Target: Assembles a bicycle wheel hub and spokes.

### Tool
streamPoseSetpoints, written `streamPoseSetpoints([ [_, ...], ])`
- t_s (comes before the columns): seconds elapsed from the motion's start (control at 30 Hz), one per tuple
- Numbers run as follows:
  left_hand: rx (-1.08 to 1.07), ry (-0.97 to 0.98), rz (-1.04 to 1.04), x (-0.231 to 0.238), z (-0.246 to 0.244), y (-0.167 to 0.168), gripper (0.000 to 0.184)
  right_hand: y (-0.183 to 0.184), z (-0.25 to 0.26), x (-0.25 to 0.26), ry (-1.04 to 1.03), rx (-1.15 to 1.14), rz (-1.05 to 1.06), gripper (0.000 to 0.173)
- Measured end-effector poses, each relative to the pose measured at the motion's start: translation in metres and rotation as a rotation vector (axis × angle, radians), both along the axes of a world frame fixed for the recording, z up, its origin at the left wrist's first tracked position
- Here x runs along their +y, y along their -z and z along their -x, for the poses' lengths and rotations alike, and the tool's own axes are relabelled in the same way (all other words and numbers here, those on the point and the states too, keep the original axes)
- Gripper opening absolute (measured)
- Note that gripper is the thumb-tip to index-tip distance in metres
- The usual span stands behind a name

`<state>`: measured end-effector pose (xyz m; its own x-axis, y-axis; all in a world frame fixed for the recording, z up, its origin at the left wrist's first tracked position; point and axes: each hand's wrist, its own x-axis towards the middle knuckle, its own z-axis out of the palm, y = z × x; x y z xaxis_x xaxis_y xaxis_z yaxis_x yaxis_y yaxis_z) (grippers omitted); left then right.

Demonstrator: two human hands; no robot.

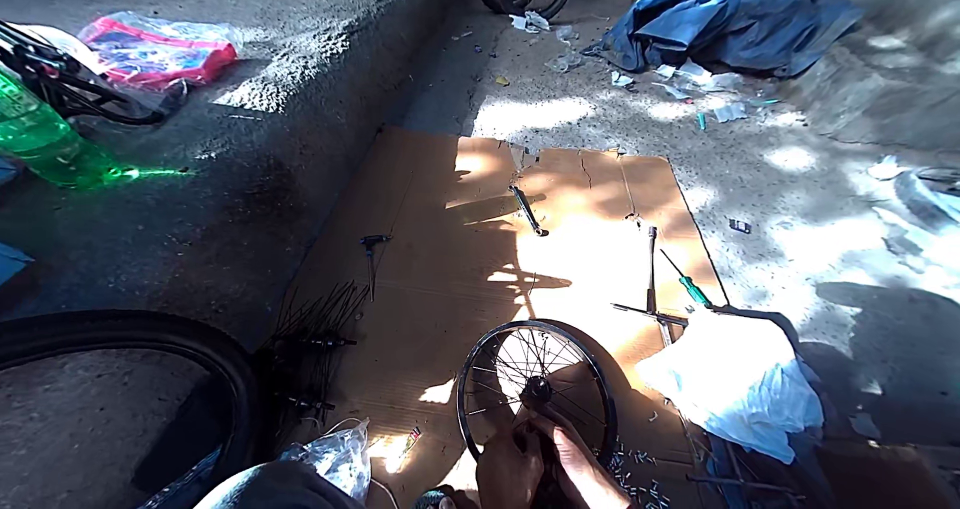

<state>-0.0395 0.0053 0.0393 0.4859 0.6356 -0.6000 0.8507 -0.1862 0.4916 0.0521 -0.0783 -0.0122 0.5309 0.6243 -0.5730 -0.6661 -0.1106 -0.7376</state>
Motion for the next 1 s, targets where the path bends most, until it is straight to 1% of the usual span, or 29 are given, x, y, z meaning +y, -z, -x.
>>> streamPoseSetpoints([
  [0.03, -0.03, -0.004, -0.139, 0.002, -0.001, 0.003, 0.035, 0.003, 0.005, 0.002, 0.012, 0.022, -0.027, 0.036],
  [0.1, -0.073, 0.019, -0.312, 0.009, -0.002, 0.011, 0.038, 0.011, 0.015, 0.005, 0.011, 0.053, -0.071, 0.048],
  [0.13, -0.108, 0.038, -0.372, 0.014, -0.002, 0.017, 0.043, 0.013, 0.019, 0.007, 0.016, 0.058, -0.081, 0.054],
  [0.2, -0.148, 0.101, -0.413, 0.024, -0.005, 0.026, 0.049, 0.014, 0.024, 0.01, 0.053, 0.059, -0.065, 0.056],
  [0.33, -0.169, 0.303, -0.366, 0.037, -0.021, 0.03, 0.052, 0.002, 0.024, 0.019, 0.147, 0.077, 0.0, 0.037],
  [0.4, -0.093, 0.428, -0.281, 0.045, -0.033, 0.021, 0.054, 0.002, 0.021, 0.02, 0.171, 0.065, 0.046, 0.032],
  [0.43, -0.056, 0.463, -0.245, 0.048, -0.037, 0.02, 0.053, 0.002, 0.021, 0.018, 0.165, 0.059, 0.068, 0.032],
  [0.5, -0.026, 0.464, -0.19, 0.054, -0.041, 0.029, 0.046, 0.003, 0.02, 0.013, 0.146, 0.039, 0.084, 0.033],
  [0.6, -0.049, 0.416, -0.175, 0.056, -0.042, 0.041, 0.037, 0.003, 0.02, 0.008, 0.133, 0.003, 0.07, 0.034],
  [0.83, -0.044, 0.42, -0.171, 0.055, -0.041, 0.035, 0.027, 0.004, 0.021, 0.006, 0.13, 0.021, 0.076, 0.031],
  [0.93, -0.05, 0.438, -0.24, 0.05, -0.039, 0.034, 0.025, 0.003, 0.019, 0.002, 0.093, -0.01, 0.066, 0.03],
  [1.0, -0.092, 0.46, -0.368, 0.041, -0.035, 0.04, 0.025, 0.004, 0.018, -0.002, 0.044, -0.026, 0.07, 0.033],
])
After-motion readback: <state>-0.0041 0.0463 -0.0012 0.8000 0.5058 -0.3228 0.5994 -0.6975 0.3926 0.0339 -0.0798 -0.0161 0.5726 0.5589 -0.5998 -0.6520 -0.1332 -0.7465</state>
